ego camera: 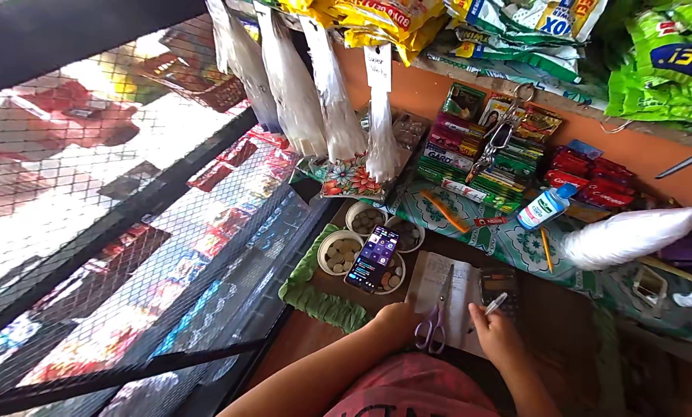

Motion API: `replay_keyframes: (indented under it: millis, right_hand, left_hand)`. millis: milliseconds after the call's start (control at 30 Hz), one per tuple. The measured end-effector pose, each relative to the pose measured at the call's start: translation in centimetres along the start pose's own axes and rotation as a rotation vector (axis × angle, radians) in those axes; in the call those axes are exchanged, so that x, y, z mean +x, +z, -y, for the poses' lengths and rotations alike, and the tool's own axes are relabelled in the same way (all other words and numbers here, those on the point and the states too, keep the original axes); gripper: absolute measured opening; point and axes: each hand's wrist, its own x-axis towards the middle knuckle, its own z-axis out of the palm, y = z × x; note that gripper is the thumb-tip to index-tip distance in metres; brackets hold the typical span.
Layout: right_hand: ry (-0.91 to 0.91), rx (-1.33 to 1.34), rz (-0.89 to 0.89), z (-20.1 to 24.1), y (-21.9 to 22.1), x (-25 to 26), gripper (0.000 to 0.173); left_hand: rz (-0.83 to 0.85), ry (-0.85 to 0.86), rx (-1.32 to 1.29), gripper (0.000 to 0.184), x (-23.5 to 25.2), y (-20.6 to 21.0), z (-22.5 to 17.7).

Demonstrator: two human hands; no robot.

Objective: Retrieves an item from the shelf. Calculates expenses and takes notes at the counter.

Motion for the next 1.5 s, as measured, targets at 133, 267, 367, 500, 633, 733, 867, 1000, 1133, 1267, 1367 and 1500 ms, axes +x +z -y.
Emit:
replay_keyframes:
  millis: [133,267,367,500,633,733,867,1000,1133,1267,1367,1500]
  right_hand:
    - [0.209,-0.117,0.16,-4.2,0.0,1.6,0.066]
    - [0.356,-0.237,0.33,-6.5,1.6,1.7,0.067]
    - [0.365,-0.318,0.348,-8.0,3.0,1.6,0.072]
    - [0.388,-0.318,0.323,-8.4,3.2,1.8,0.067]
    - [0.368,-0.315,0.276,-9.1,3.5,2.0,0.072]
    - [0.365,-0.318,0.266,-9.1,3.8,1.9,0.079]
    - [0.343,-0.275,0.3,-9.8,3.8,1.5,0.084]
    - [0.347,-0.243,0.323,-13.2,4.2,0.8,0.089]
    - [0.219,-0.114,0.264,-16.9,4.5,-1.1,0.08]
    - [0.116,0.028,0.26,-17.2,3.5,-2.5,0.06]
    - [0.115,0.112,0.302,-15.6,1.9,-2.9,0.054]
    - [0.207,0.212,0.309,-16.3,1.9,-2.7,0.054]
  left_hand:
    - [-0.005,-0.007,0.01,0.056,0.2,0.3,0.2]
    - [-0.01,-0.011,0.008,0.057,0.5,0.7,0.4]
    - [-0.012,-0.017,0.002,0.055,0.6,0.7,0.4]
    - [-0.017,-0.022,0.001,0.056,0.8,0.9,0.5]
    - [0.0,-0.031,0.006,0.056,0.8,0.7,0.3]
    - [-0.001,-0.041,0.005,0.058,0.8,0.8,0.3]
    - [0.01,-0.039,-0.036,0.058,-0.3,0.0,0.0]
    - [-0.167,0.064,-0.168,0.047,-1.8,-1.6,0.5]
    - [-0.592,0.013,-0.25,0.066,-4.2,-5.1,1.4]
    - [-0.673,-0.261,-0.245,0.109,-5.8,-7.0,3.9]
    - [-0.646,-0.36,-0.266,0.12,-5.5,-5.9,6.3]
    - [-0.67,-0.392,-0.338,0.117,-5.4,-4.9,7.3]
